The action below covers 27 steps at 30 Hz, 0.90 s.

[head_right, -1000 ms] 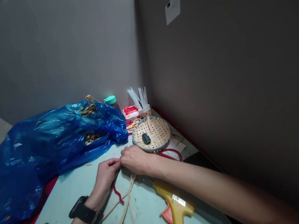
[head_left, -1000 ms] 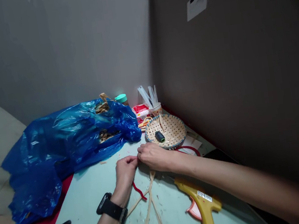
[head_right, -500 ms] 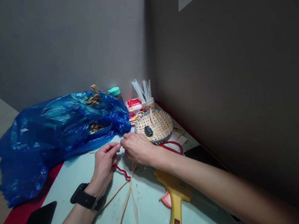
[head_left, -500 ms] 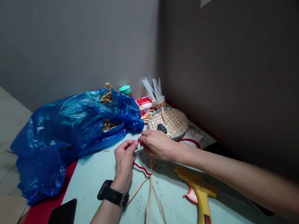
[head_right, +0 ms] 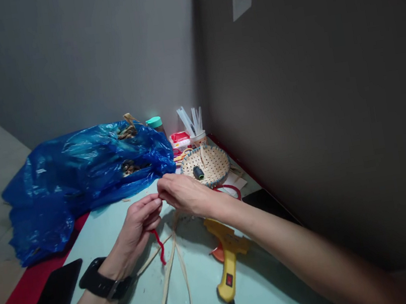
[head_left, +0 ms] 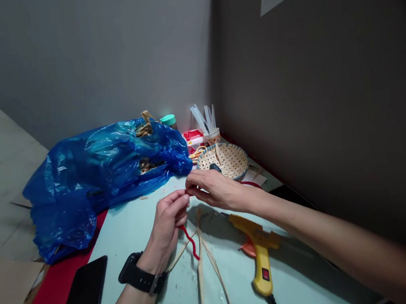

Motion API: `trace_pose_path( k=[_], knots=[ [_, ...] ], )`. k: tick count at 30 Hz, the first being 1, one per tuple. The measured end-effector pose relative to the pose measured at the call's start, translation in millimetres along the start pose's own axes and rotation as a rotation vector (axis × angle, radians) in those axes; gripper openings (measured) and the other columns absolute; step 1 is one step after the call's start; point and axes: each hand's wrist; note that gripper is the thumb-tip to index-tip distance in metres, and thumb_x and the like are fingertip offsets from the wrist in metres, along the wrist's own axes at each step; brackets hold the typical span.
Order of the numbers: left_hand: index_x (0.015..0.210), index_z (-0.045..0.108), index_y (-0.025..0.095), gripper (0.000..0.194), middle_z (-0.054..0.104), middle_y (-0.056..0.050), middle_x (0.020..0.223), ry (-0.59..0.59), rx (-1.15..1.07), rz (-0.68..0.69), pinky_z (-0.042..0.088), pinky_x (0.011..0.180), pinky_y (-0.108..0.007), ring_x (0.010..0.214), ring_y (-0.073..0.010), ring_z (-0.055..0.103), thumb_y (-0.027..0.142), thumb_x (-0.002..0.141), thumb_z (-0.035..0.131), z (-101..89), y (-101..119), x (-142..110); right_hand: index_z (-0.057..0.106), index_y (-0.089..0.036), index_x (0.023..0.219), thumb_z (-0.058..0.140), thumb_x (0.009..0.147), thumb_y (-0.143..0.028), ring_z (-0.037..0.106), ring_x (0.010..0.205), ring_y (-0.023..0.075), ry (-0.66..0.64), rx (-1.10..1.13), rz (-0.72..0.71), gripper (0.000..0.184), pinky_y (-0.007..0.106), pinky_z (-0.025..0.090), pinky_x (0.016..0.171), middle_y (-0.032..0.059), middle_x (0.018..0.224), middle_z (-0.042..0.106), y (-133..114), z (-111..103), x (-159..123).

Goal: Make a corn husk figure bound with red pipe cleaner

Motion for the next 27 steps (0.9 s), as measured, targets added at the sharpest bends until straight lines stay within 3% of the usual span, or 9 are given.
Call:
trace_pose_path(
  k=[5, 9, 13, 21, 27],
  knots=[
    [0.088, 0.065, 0.010, 0.031, 0.038, 0.007, 0.062, 0.096, 0.022, 0.063, 0.012, 0.041, -0.017, 0.046, -0.0007, 0.020, 0.031, 0.069, 0.077, 7.8, 0, -8, 0.063, -0.014, 0.087, 0.053, 0.090, -0.010, 0.056, 0.076, 0.0138, 0.097, 0.100, 0.012, 0.011, 0.024, 0.039, 0.069, 0.0048, 0.084, 0.064, -5, -1, -5],
    [0.085, 0.064, 0.010, 0.031, 0.043, 0.006, 0.064, 0.144, 0.029, 0.108, 0.014, 0.040, -0.018, 0.045, -0.0007, 0.022, 0.032, 0.068, 0.077, 10.5, -3, -8, 0.067, -0.014, 0.088, 0.055, 0.087, -0.005, 0.061, 0.075, 0.0130, 0.150, 0.184, 0.122, 0.015, 0.022, 0.039, 0.069, 0.0038, 0.083, 0.070, -14, -1, -6],
    [0.083, 0.062, 0.013, 0.026, 0.040, 0.008, 0.059, 0.176, 0.115, 0.187, 0.016, 0.041, -0.019, 0.044, -0.0025, 0.024, 0.035, 0.073, 0.072, 8.9, -6, -10, 0.069, -0.014, 0.087, 0.056, 0.088, -0.012, 0.060, 0.066, 0.0126, 0.187, 0.157, 0.215, 0.013, 0.023, 0.038, 0.065, 0.0030, 0.076, 0.070, -22, 3, -5],
    [0.073, 0.057, 0.019, 0.008, 0.041, 0.009, 0.051, 0.270, 0.379, 0.311, 0.024, 0.044, -0.020, 0.044, -0.0061, 0.031, 0.024, 0.076, 0.062, 10.8, -2, -15, 0.060, -0.016, 0.085, 0.050, 0.094, -0.020, 0.054, 0.075, 0.0161, 0.248, 0.036, 0.174, 0.014, 0.027, 0.038, 0.069, 0.0054, 0.081, 0.063, -29, 16, -5],
    [0.074, 0.057, 0.016, 0.012, 0.043, 0.007, 0.059, 0.144, 0.167, 0.188, 0.018, 0.040, -0.019, 0.043, -0.0033, 0.026, 0.027, 0.077, 0.064, 14.1, 3, -15, 0.054, -0.018, 0.087, 0.047, 0.095, -0.021, 0.049, 0.085, 0.0199, 0.355, -0.087, 0.100, 0.011, 0.032, 0.039, 0.075, 0.0076, 0.088, 0.059, -29, 20, -9]
  ],
)
Point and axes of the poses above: each hand's wrist, its own x-axis towards the middle knuckle, its own z-axis out of the palm, y = z × x
